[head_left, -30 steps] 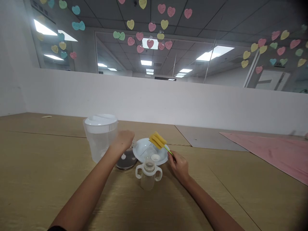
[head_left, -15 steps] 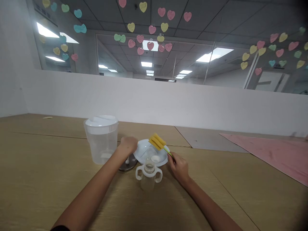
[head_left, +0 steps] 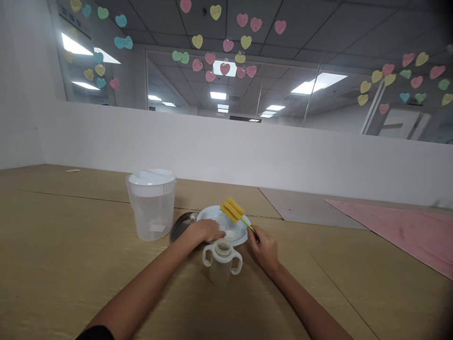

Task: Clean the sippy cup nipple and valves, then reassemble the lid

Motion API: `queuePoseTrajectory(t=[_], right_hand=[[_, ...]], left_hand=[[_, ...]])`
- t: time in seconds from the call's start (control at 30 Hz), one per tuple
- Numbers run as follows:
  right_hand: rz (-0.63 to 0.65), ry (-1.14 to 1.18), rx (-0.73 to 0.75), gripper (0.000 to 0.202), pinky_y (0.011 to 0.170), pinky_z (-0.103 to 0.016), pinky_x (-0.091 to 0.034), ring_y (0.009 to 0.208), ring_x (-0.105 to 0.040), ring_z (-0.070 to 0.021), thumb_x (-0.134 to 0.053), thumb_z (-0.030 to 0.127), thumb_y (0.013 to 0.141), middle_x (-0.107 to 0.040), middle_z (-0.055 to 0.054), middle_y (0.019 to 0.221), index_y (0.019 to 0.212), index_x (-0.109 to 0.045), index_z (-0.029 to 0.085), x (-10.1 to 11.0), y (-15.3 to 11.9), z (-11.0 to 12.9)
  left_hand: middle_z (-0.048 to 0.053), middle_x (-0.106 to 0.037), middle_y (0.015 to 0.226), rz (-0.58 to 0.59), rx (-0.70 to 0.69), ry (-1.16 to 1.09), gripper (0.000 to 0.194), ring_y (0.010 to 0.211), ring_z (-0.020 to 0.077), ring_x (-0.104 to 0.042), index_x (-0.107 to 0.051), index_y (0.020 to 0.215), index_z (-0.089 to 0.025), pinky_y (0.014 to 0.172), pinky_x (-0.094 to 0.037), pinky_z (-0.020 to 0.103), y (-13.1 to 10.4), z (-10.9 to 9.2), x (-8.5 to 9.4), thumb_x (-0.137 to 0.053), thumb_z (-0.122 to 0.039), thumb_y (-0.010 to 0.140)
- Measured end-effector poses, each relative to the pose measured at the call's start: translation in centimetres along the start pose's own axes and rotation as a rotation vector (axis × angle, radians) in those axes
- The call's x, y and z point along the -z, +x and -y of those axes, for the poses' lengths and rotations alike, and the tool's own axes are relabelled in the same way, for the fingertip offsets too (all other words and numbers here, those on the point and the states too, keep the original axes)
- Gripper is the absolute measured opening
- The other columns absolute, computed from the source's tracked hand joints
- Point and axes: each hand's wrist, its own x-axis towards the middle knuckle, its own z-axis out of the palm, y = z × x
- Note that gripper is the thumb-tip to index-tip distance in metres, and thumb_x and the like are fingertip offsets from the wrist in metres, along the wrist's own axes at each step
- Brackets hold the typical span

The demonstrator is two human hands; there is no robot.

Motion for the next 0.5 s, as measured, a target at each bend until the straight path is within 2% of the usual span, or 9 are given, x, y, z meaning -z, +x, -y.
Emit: queuePoseTrajectory(t=[0.07, 0.17, 0.37, 0.5], right_hand=[[-0.004, -0.001, 0.001, 0.028, 0.053, -0.020, -0.037, 0.052, -0.052, -0.0096, -0.039, 0.030, 0.089, -0.060, -0.002, 0.063, 0.084, -0.062, 0.015, 0.0, 0.0, 0.0], [-0.011, -0.005, -0.003, 0.028, 0.053, -0.020, -0.036, 0.051, -0.051, -0.0094, -0.038, 0.030, 0.089, -0.060, -0.001, 0.062, 0.083, -0.062, 0.015, 0.1, 0.1, 0.1], [-0.021, -0.008, 0.016, 0.027, 0.053, -0.020, -0.037, 0.053, -0.054, -0.0099, -0.039, 0.029, 0.089, -0.061, -0.002, 0.064, 0.083, -0.061, 0.015, 0.1, 0.1, 0.1], [-0.036, 0.007, 0.016, 0.027, 0.052, -0.020, -0.038, 0.053, -0.053, -0.0101, -0.039, 0.029, 0.089, -0.061, -0.002, 0.063, 0.084, -0.061, 0.015, 0.1, 0.1, 0.1]], left_hand=[[0.017, -0.066, 0.093, 0.004, -0.003, 0.025, 0.035, 0.082, 0.0275, -0.062, -0.062, 0.088, -0.011, 0.068, -0.047, 0.034, 0.2, 0.2, 0.2, -0.047, -0.042, 0.081], [0.015, -0.063, 0.102, -0.067, -0.030, 0.042, 0.032, 0.092, 0.0265, -0.060, -0.060, 0.095, -0.013, 0.075, -0.045, 0.032, 0.4, 0.3, 0.9, -0.052, -0.040, 0.078], [0.013, -0.057, 0.108, -0.299, -0.049, 0.046, 0.035, 0.100, 0.0261, -0.054, -0.053, 0.106, -0.013, 0.084, -0.041, 0.034, -0.2, 0.6, 3.2, -0.055, -0.035, 0.078], [0.007, -0.052, 0.107, -0.457, -0.135, -0.040, 0.030, 0.096, 0.0220, -0.055, -0.049, 0.108, -0.018, 0.083, -0.043, 0.033, -0.9, 1.0, 4.2, -0.054, -0.029, 0.080]])
